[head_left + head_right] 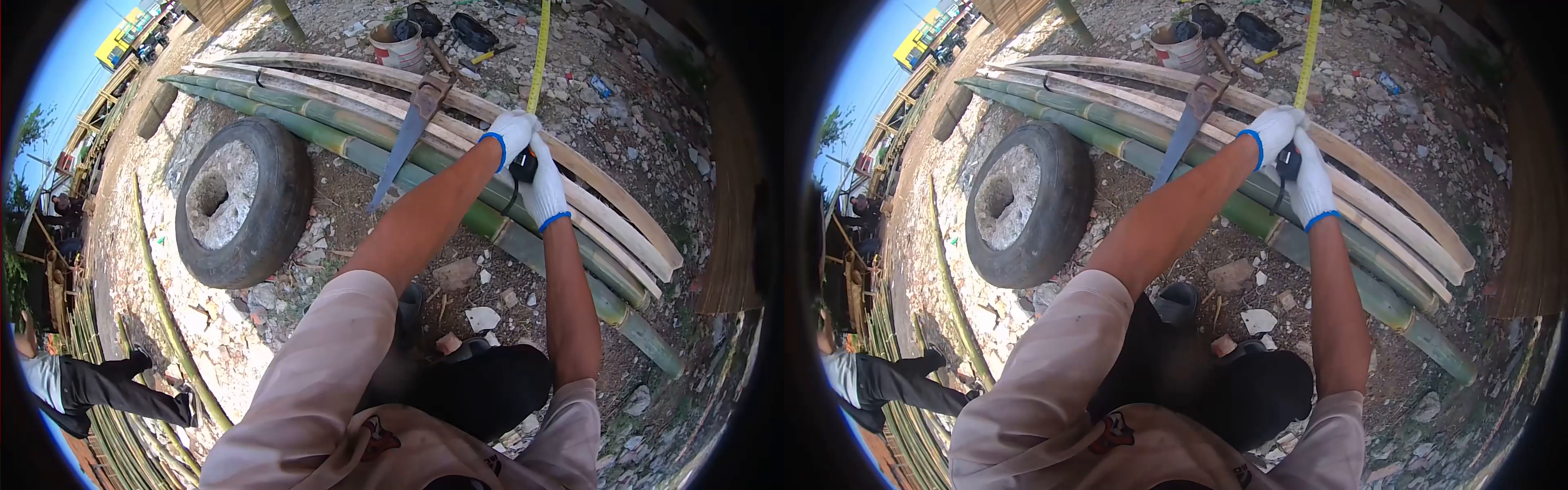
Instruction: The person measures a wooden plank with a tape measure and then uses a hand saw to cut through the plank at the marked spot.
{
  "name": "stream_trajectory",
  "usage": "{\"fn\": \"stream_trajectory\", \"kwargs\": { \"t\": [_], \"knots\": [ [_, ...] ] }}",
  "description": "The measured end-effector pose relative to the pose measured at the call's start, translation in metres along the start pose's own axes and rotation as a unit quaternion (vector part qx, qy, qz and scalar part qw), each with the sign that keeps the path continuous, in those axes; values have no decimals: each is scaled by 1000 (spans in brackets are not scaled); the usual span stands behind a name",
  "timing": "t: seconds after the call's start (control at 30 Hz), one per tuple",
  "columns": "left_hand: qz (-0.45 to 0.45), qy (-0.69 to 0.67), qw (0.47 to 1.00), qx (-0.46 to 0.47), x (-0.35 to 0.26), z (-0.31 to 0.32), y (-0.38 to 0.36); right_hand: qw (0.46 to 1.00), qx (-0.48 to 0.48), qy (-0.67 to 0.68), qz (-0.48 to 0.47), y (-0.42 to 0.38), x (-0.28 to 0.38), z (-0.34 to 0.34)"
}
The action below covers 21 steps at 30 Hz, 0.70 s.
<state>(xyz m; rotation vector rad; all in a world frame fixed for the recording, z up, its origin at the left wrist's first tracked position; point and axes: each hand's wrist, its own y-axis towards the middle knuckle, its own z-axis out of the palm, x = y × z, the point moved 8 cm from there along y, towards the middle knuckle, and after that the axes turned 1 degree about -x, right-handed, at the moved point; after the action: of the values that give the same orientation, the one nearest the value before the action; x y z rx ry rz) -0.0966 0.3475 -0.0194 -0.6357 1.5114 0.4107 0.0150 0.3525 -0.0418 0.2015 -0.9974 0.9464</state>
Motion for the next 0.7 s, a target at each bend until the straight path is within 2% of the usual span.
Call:
{"fn": "stream_trajectory", "kwargs": {
  "t": [0.07,0.1,0.13,0.2,0.23,0.27,0.37,0.4,0.43,0.47,0.5,0.53,0.6,0.63,0.67,0.7],
  "knots": [
    [5,-140,990,-13,-11,-8,5,997,13,-37,-71,-4,13,8],
    [1,-209,976,-58,-23,-13,-3,990,28,-93,-102,7,12,3],
    [-1,-208,976,-60,-23,-17,-3,990,28,-92,-100,8,13,5],
    [50,-185,975,-112,-33,-39,2,996,46,-27,-64,7,13,9],
    [60,-205,965,-151,-31,-48,5,996,63,-59,-34,-4,19,12],
    [83,-272,944,-168,-32,-55,12,996,22,-85,-7,-13,24,7],
    [146,-287,919,-227,-50,-63,10,992,13,-124,0,1,16,-25],
    [167,-309,904,-243,-60,-54,9,980,-16,-198,-9,6,17,-37],
    [139,-354,898,-220,-72,-32,3,961,-43,-273,-18,12,17,-53],
    [117,-400,887,-198,-86,-5,-6,956,-33,-291,-14,41,0,-100],
    [138,-458,861,-173,-99,26,-1,872,13,-471,-130,74,1,-125],
    [112,-444,881,-118,-113,56,0,744,58,-619,-243,91,-20,-128],
    [99,-548,830,-19,-146,116,-13,776,-22,-602,-185,31,8,-62],
    [82,-583,808,27,-161,142,-24,734,-1,-648,-201,45,5,-64],
    [67,-589,803,66,-178,158,-43,758,-8,-631,-164,38,2,-51],
    [59,-601,791,101,-191,176,-54,734,-6,-660,-163,39,0,-41]
  ]
}}
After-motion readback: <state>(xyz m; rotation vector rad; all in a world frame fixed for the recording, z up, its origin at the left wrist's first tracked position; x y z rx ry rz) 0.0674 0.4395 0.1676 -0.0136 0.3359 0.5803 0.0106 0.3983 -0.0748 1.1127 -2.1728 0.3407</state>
